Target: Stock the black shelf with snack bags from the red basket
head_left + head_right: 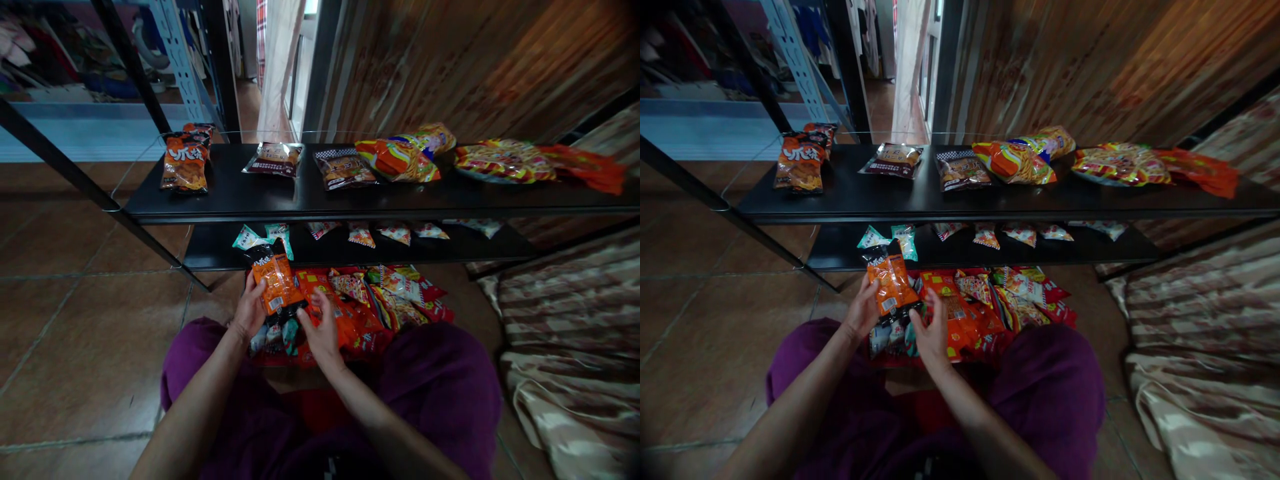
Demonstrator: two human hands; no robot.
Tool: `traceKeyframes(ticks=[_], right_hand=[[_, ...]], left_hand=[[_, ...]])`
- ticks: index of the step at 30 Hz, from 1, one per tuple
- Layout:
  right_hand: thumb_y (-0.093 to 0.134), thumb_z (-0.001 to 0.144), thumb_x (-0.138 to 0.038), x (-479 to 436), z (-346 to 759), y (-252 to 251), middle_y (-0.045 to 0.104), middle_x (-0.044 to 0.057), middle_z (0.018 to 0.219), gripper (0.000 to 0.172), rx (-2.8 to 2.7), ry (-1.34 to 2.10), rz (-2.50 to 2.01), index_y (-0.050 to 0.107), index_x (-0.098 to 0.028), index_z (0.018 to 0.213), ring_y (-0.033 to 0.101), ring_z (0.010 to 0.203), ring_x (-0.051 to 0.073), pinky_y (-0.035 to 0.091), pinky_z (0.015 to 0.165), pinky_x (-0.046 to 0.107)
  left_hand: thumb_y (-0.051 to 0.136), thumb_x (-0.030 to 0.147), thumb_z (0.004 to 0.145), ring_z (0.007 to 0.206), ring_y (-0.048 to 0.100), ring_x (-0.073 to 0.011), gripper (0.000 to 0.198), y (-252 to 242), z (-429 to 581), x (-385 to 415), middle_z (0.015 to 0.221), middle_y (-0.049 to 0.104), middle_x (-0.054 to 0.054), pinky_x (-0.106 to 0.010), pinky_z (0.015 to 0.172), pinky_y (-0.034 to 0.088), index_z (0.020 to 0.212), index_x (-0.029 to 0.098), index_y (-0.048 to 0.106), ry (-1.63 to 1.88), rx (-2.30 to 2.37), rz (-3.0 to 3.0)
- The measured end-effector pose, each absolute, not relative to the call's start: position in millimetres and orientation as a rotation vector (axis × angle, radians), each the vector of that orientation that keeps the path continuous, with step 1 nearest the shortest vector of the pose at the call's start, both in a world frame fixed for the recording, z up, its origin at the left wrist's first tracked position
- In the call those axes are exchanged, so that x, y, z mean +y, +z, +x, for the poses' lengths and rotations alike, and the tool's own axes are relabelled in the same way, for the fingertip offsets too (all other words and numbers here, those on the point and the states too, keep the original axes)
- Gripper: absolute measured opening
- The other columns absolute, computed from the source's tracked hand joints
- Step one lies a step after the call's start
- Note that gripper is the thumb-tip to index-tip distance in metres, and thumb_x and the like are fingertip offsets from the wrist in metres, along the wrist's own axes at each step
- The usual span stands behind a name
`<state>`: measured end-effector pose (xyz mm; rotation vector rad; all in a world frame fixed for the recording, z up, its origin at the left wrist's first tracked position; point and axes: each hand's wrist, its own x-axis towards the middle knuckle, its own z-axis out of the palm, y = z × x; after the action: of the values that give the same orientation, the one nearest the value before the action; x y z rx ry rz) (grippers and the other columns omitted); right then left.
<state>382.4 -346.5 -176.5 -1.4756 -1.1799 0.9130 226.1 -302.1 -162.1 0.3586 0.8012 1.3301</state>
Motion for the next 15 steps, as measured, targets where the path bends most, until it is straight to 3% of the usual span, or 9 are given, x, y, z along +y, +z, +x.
traceKeyframes(ticks=[2, 5, 8, 15], right_hand=[[0.073, 0.069, -0.036, -339.8, 382.4, -182.3, 0.063, 0.004, 0.109, 0.047, -0.718, 1.307, -1.439, 0.06, -0.025, 0.113, 0.058, 0.1, 0.019, 0.049, 0.088, 0.037], [0.084, 0.053, -0.03, -332.9, 381.4, -187.7, 0.068, 0.0, 0.087, 0.042, -0.321, 1.694, -1.285, 0.065, -0.021, 0.089, 0.063, 0.081, 0.014, 0.053, 0.08, 0.031], [0.087, 0.046, -0.023, -332.3, 380.5, -190.1, 0.067, -0.004, 0.075, 0.041, -0.185, 1.707, -1.23, 0.064, -0.02, 0.08, 0.063, 0.07, 0.01, 0.054, 0.074, 0.026], [0.086, 0.049, -0.015, -336.1, 389.7, -194.4, 0.067, -0.004, 0.07, 0.034, -0.191, 1.744, -1.298, 0.066, -0.018, 0.076, 0.059, 0.059, 0.006, 0.053, 0.062, 0.019]], left_hand=[[0.07, 0.028, 0.075, 0.096, 0.063, -0.0177, 0.047, -162.5, 227.7, -302.8, 0.115, 0.063, -0.001, -0.037, 0.091, 0.048, 0.118, 0.03, 0.052, 1.319, 0.796, 0.357], [0.071, 0.027, 0.074, 0.096, 0.063, -0.018, 0.048, -162.1, 228.7, -302.4, 0.113, 0.064, -0.002, -0.036, 0.09, 0.048, 0.117, 0.028, 0.053, 1.302, 0.787, 0.353], [0.073, 0.028, 0.072, 0.093, 0.063, -0.0177, 0.044, -161.4, 224.5, -298.6, 0.109, 0.065, -0.003, -0.034, 0.085, 0.049, 0.112, 0.025, 0.055, 1.305, 0.779, 0.368], [0.078, 0.036, 0.066, 0.068, 0.061, -0.0104, 0.032, -165.7, 203.2, -283.3, 0.078, 0.066, 0.002, -0.023, 0.066, 0.046, 0.087, 0.02, 0.059, 1.409, 0.899, 0.249]])
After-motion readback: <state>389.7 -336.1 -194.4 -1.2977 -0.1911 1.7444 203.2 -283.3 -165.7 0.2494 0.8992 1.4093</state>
